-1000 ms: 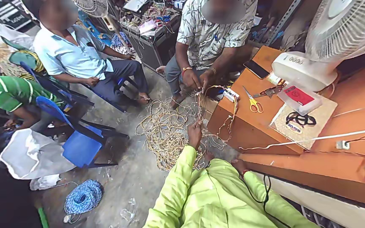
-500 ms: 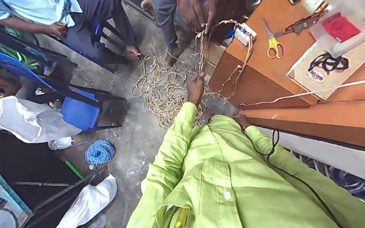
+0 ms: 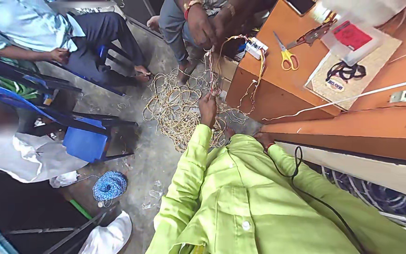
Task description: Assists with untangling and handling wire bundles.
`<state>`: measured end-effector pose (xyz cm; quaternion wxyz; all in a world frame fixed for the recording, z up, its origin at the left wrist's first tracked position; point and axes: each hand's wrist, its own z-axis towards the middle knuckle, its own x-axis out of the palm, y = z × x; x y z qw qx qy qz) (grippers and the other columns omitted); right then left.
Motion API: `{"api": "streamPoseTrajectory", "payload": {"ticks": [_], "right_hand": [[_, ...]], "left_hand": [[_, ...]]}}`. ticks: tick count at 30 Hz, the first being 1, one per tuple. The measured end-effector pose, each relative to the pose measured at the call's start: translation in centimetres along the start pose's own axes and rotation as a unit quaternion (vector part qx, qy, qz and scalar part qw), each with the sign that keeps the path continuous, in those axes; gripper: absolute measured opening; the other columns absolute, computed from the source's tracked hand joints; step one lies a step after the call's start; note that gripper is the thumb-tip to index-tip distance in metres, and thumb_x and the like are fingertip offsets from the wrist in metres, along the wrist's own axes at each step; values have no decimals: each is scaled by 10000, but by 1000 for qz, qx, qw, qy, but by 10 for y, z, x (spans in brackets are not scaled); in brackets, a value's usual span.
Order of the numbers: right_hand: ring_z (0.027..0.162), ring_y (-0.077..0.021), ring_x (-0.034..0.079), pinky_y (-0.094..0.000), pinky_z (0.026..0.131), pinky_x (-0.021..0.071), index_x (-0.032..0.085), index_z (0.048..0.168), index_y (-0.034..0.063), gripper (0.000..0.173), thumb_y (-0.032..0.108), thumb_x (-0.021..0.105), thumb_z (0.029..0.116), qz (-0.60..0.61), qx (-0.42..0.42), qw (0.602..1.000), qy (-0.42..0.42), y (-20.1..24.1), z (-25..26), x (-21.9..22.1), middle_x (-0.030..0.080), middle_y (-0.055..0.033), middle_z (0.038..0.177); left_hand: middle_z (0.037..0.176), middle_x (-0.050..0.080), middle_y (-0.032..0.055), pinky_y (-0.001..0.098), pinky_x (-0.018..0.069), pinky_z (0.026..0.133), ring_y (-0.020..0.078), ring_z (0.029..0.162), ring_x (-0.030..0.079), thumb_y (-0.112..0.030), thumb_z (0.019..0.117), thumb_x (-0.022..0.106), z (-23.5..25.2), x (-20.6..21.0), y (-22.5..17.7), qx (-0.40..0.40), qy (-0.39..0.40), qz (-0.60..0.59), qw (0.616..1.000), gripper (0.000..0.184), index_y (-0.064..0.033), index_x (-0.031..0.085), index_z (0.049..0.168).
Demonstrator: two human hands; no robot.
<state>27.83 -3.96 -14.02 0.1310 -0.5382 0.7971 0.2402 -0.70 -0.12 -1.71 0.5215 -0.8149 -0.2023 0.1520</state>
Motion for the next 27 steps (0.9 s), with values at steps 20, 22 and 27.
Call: {"api": "streamPoseTrajectory", "payload": {"ticks": [20, 22, 27], "right_hand": [[1375, -434, 500, -586, 1155, 345, 617, 1313, -83, 396, 213, 516, 1070, -30, 14, 999, 33, 22, -10, -13, 567, -312, 1404], [1386, -437, 487, -579, 1165, 334, 607, 1320, -92, 406, 216, 520, 1070, -29, 16, 999, 31, 22, -10, -15, 552, -322, 1415], [1418, -430, 457, -568, 1189, 307, 578, 1365, -91, 414, 204, 516, 1081, -38, 5, 999, 39, 18, -13, -16, 526, -314, 1454]], "left_hand": [[612, 415, -57, 206, 285, 431, 37, 459, 326, -165, 1082, 478, 4, -4, -15, 1, -20, -47, 999, 248, -29, 684, 1058], [599, 411, -57, 212, 290, 436, 42, 457, 328, -162, 1080, 482, 9, -8, -18, 1, -25, -51, 998, 254, -24, 691, 1039], [594, 404, -62, 199, 291, 421, 35, 446, 326, -162, 1077, 499, 18, -20, -23, 13, -25, -31, 999, 238, -21, 689, 1058]]}}
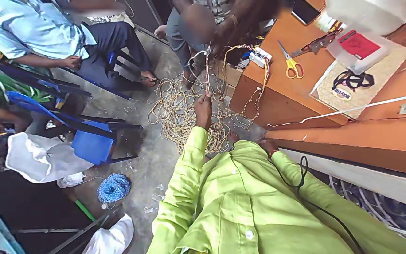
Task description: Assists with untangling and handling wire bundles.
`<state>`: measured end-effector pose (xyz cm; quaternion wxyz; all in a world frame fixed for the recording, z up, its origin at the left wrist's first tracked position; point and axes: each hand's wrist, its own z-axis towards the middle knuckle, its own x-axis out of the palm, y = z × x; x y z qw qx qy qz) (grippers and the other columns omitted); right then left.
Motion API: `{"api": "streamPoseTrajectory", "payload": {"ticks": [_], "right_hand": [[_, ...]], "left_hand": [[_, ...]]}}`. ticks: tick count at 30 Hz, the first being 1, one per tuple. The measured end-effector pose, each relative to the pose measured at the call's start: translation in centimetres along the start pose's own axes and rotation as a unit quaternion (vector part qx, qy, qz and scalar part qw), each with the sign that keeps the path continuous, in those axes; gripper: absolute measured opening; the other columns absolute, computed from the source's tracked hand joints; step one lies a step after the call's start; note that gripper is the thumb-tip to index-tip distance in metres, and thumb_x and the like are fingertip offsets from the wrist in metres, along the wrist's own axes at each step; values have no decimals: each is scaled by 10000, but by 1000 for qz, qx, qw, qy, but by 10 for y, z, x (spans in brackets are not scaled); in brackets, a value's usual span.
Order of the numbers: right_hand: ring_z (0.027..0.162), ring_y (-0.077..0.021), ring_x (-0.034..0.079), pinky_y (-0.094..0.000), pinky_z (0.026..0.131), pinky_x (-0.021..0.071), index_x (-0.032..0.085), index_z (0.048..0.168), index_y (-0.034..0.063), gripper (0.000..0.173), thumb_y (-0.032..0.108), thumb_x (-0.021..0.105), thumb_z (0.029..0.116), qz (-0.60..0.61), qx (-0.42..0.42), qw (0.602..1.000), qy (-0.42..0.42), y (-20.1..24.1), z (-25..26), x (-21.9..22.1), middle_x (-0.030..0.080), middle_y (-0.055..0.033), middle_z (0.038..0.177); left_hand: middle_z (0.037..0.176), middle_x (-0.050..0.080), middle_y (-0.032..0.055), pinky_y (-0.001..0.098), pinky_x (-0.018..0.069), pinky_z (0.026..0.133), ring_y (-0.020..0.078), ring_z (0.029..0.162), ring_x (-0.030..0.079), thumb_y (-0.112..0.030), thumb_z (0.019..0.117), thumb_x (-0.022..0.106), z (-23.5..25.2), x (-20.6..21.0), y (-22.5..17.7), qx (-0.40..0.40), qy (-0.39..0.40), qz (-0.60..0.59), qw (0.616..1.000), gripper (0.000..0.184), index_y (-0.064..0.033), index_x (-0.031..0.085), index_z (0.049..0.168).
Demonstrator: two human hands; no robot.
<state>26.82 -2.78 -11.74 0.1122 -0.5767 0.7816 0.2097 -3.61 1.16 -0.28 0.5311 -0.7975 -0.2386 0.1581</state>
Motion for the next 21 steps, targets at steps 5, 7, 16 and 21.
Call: {"api": "streamPoseTrajectory", "payload": {"ticks": [5, 7, 16, 21], "right_hand": [[1405, -445, 467, -581, 1181, 321, 576, 1381, -70, 436, 229, 559, 1064, 10, 13, 1000, -19, -8, 5, 3, 533, -324, 1439], [1386, -434, 491, -581, 1168, 342, 595, 1360, -63, 436, 250, 560, 1060, 11, 23, 999, -29, -14, 4, 1, 556, -311, 1420], [1380, -438, 499, -580, 1159, 363, 593, 1354, -75, 445, 251, 567, 1052, 28, 47, 997, -47, -2, -5, -3, 557, -317, 1415], [1363, -426, 517, -584, 1154, 366, 598, 1354, -64, 454, 283, 542, 1067, 23, 36, 998, -35, -18, 5, 2, 573, -305, 1402]], "left_hand": [[585, 397, -64, 219, 306, 432, 44, 450, 337, -211, 1066, 524, 8, 4, 2, -17, -27, 4, 999, 236, -53, 679, 985], [601, 401, -54, 221, 298, 439, 50, 459, 334, -183, 1072, 510, 6, 4, 0, -5, -14, 13, 1000, 237, -30, 686, 1027], [778, 589, 85, 382, 455, 646, 169, 652, 504, -198, 1075, 493, 19, -3, -4, 47, -17, 162, 986, 299, 5, 711, 1094], [803, 603, 189, 533, 493, 632, 323, 673, 573, -324, 1112, 421, -38, -14, 15, 33, 35, 263, 964, 407, -12, 677, 1150]]}}
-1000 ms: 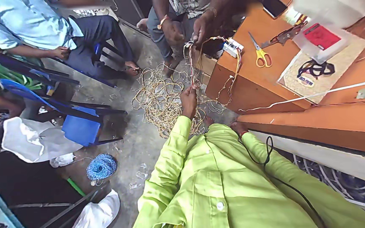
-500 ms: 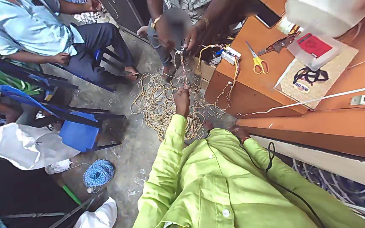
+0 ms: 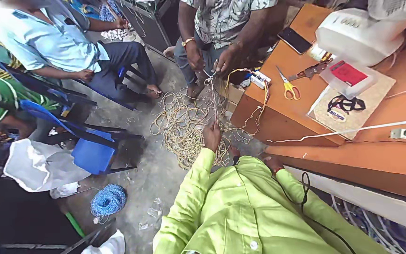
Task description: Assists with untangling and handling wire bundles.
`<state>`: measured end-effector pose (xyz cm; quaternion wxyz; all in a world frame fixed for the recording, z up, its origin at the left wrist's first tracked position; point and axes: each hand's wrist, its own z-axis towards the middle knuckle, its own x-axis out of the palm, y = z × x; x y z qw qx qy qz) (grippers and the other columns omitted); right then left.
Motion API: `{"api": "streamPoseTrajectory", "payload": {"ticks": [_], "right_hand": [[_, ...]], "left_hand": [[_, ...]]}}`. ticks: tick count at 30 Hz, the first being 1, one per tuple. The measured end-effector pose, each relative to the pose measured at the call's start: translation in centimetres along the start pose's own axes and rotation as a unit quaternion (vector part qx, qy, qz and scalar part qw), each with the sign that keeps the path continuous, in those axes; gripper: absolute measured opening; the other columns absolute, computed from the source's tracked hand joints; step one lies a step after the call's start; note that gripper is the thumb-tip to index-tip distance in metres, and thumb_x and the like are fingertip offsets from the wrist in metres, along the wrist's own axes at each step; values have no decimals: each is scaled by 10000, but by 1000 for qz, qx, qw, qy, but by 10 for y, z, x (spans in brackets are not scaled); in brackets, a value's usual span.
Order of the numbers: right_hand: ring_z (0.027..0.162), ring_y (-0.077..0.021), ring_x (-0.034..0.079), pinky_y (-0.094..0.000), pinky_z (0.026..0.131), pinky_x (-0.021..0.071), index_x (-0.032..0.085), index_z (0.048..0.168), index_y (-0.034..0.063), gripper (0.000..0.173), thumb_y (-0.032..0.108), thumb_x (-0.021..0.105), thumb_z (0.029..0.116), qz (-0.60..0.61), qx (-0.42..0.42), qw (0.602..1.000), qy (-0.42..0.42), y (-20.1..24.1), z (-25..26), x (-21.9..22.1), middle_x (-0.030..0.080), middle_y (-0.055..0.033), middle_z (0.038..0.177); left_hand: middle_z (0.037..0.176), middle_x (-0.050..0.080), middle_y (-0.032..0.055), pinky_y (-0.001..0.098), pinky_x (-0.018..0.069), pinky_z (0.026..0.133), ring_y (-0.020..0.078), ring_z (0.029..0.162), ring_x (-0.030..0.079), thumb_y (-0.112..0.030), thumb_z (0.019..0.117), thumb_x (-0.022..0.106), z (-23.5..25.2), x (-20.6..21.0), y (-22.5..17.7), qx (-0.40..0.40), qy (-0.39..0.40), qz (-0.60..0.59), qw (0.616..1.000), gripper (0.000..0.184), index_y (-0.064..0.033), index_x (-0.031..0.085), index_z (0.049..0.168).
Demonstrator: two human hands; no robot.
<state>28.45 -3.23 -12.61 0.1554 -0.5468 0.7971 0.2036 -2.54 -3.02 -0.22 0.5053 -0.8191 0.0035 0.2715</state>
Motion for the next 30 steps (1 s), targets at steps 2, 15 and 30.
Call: {"api": "streamPoseTrajectory", "payload": {"ticks": [2, 15, 30], "right_hand": [[1349, -426, 530, -579, 1143, 378, 616, 1322, -72, 407, 232, 542, 1063, 27, 11, 1000, 0, 17, -21, -14, 584, -308, 1384], [1260, -419, 597, -580, 1104, 425, 647, 1277, -59, 351, 194, 575, 1045, 67, -49, 996, -31, 40, 11, -10, 637, -294, 1300], [1018, -321, 697, -489, 928, 552, 604, 1325, -32, 346, 189, 501, 1080, 254, -99, 961, -42, 61, 15, -19, 689, -229, 1171]], "left_hand": [[792, 622, 156, 490, 488, 658, 273, 674, 568, -228, 1099, 447, -5, 9, 13, -3, -22, -18, 1000, 341, -5, 700, 1149], [712, 548, 37, 335, 426, 615, 125, 599, 456, -158, 1077, 479, -17, -7, 10, -9, -98, -90, 991, 281, -7, 713, 1110], [688, 566, -21, 249, 413, 574, 44, 565, 448, -92, 1043, 509, -34, 24, 13, 6, -61, -183, 981, 240, 3, 730, 1056]]}}
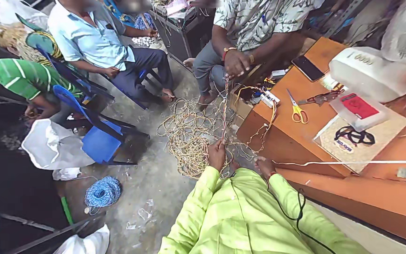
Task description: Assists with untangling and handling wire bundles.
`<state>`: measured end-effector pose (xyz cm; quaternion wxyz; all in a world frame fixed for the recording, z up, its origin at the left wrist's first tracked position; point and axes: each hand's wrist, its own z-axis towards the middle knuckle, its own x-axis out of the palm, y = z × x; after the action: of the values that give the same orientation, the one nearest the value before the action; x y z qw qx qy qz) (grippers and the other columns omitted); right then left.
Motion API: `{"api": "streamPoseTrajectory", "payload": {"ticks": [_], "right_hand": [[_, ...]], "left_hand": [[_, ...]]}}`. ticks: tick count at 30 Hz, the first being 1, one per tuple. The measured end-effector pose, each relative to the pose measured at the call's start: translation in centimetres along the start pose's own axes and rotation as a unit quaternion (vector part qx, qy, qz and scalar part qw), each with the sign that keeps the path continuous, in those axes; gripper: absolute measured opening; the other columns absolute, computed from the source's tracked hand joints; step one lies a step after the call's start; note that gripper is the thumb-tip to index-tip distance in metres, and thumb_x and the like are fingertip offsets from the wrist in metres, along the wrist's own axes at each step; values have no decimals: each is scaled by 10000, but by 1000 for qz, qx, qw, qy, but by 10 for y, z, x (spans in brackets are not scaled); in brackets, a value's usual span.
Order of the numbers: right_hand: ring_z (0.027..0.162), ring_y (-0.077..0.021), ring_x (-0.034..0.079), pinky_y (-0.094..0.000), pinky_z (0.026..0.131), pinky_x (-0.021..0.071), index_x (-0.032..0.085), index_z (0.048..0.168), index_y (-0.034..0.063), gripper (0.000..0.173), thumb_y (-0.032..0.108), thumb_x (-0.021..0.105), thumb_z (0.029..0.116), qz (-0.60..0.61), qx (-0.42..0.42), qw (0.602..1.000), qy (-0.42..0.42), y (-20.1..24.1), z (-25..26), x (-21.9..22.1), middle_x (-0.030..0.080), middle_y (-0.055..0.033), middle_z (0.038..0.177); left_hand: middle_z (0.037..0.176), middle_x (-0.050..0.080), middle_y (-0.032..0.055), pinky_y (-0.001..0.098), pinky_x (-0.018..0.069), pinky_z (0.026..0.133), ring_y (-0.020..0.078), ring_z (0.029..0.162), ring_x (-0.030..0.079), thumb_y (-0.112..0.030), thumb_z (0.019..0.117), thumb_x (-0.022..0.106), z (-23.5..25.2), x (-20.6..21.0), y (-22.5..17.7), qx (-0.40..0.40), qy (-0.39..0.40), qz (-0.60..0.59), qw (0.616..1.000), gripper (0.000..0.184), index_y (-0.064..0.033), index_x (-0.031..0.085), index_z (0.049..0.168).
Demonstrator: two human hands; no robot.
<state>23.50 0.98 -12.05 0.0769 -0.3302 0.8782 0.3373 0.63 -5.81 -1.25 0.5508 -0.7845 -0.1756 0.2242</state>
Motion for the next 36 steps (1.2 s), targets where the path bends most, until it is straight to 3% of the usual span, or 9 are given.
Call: {"api": "streamPoseTrajectory", "payload": {"ticks": [4, 9, 12, 15, 18, 21, 26, 29, 36], "right_hand": [[1038, -294, 682, -450, 911, 551, 543, 1392, -26, 354, 122, 431, 1090, 88, -33, 995, 23, 59, -4, 5, 661, -233, 1228], [1141, -286, 646, -453, 952, 532, 507, 1431, 9, 371, 160, 426, 1102, 222, -87, 971, 14, 150, 5, 13, 623, -199, 1330], [1238, -332, 614, -517, 1037, 512, 546, 1414, 4, 427, 259, 547, 1070, 77, -279, 955, -59, 203, 31, 16, 598, -219, 1385], [1397, -423, 463, -571, 1175, 349, 564, 1447, 34, 464, 262, 569, 1042, -145, -426, 877, -167, 266, 34, 13, 533, -234, 1474], [1346, -467, 489, -649, 1098, 371, 620, 1402, 73, 401, 267, 480, 1080, -281, -396, 859, -162, 305, 37, 11, 616, -211, 1389], [1312, -461, 538, -647, 1089, 399, 665, 1328, 68, 355, 247, 479, 1085, -309, -377, 868, -92, 321, 39, 4, 664, -218, 1312], [1117, -304, 678, -519, 1031, 496, 640, 1257, -24, 338, 198, 436, 1104, -124, -411, 903, -7, 313, 48, -9, 716, -183, 1180], [909, -172, 687, -362, 843, 552, 608, 1247, -39, 338, 193, 402, 1112, 97, -393, 914, -4, 303, 57, -8, 731, -139, 1056], [886, -152, 692, -332, 852, 581, 578, 1264, 2, 280, 181, 429, 1111, 281, -304, 910, 13, 305, 39, -29, 699, -79, 974]], "left_hand": [[738, 599, 12, 289, 431, 605, 71, 591, 464, -110, 1043, 488, -5, 1, 4, -7, 23, 31, 999, 273, 1, 721, 1132], [890, 700, 118, 406, 526, 747, 179, 744, 625, -161, 1052, 459, -13, -2, -3, 4, 56, 108, 993, 333, -5, 708, 1208], [924, 716, 165, 478, 551, 807, 261, 824, 684, -180, 1047, 436, -23, -1, -6, 10, 94, 174, 980, 366, 11, 696, 1220], [1021, 729, 201, 541, 548, 883, 326, 932, 712, -207, 1051, 408, -28, -1, -10, 7, 121, 229, 966, 408, -10, 663, 1302], [1027, 734, 193, 549, 552, 870, 335, 937, 717, -213, 1057, 406, -29, -1, -11, 17, 114, 252, 961, 405, -36, 660, 1318], [1109, 730, 198, 557, 544, 920, 350, 1020, 711, -227, 1063, 402, -29, 0, -14, 4, 122, 274, 954, 420, -61, 635, 1370], [1134, 726, 214, 569, 535, 947, 367, 1054, 706, -219, 1059, 399, -29, 6, -6, -3, 129, 266, 955, 441, -57, 603, 1415], [1055, 730, 209, 549, 545, 901, 350, 974, 713, -229, 1066, 408, -21, 10, 3, -6, 105, 226, 968, 419, -34, 637, 1358], [1059, 713, 209, 540, 515, 934, 330, 1010, 684, -244, 1060, 454, 10, 20, -3, -83, 181, 191, 961, 373, 6, 709, 1170]]}}
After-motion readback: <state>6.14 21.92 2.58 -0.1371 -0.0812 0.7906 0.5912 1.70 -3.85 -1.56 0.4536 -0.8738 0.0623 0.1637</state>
